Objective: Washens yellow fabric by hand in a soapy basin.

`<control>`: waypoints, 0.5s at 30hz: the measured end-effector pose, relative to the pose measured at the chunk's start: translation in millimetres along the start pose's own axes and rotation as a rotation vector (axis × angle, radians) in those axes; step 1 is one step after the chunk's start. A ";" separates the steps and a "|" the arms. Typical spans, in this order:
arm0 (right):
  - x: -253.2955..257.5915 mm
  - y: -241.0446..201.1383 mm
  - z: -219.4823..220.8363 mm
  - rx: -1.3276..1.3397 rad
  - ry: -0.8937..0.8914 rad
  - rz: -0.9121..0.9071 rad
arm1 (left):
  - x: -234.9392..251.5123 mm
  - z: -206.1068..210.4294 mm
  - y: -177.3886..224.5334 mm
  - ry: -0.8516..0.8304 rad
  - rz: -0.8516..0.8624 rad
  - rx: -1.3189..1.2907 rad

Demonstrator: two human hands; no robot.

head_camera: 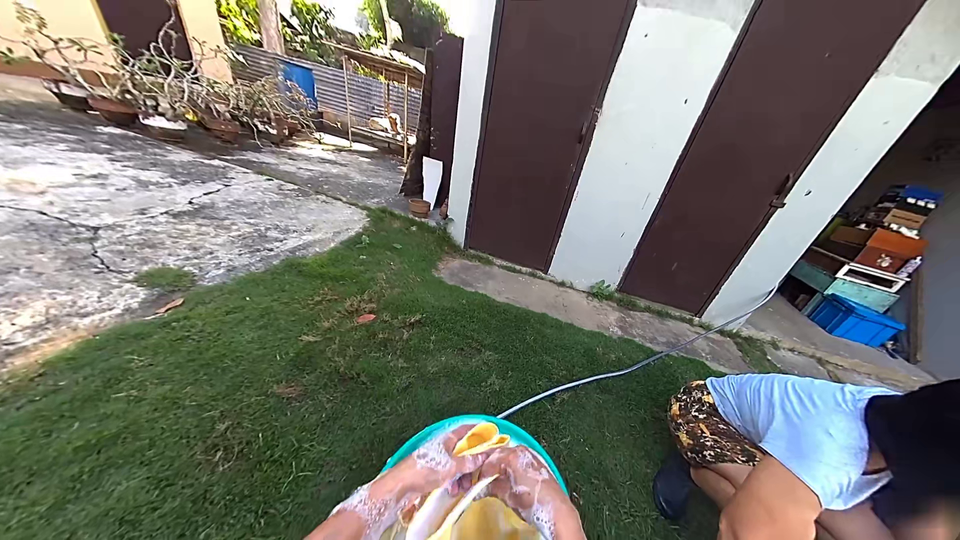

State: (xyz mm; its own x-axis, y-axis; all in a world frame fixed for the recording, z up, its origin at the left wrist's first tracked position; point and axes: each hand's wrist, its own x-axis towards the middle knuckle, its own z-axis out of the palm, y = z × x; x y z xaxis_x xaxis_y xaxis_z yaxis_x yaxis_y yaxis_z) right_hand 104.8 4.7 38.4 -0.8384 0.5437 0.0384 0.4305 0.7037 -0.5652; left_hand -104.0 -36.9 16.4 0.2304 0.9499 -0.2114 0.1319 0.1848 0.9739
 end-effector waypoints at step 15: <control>-2.4 79.5 20.9 0.304 0.032 0.073 | -6.1 -28.4 -1.1 0.078 0.085 -0.210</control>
State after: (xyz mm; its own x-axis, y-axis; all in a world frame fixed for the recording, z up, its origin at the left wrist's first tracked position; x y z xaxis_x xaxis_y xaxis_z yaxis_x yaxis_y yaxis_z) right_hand 134.0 49.8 -23.8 -0.7959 0.6053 0.0114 0.3655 0.4955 -0.7879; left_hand -133.0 -35.7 19.0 0.1557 0.9794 -0.1288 -0.0900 0.1439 0.9855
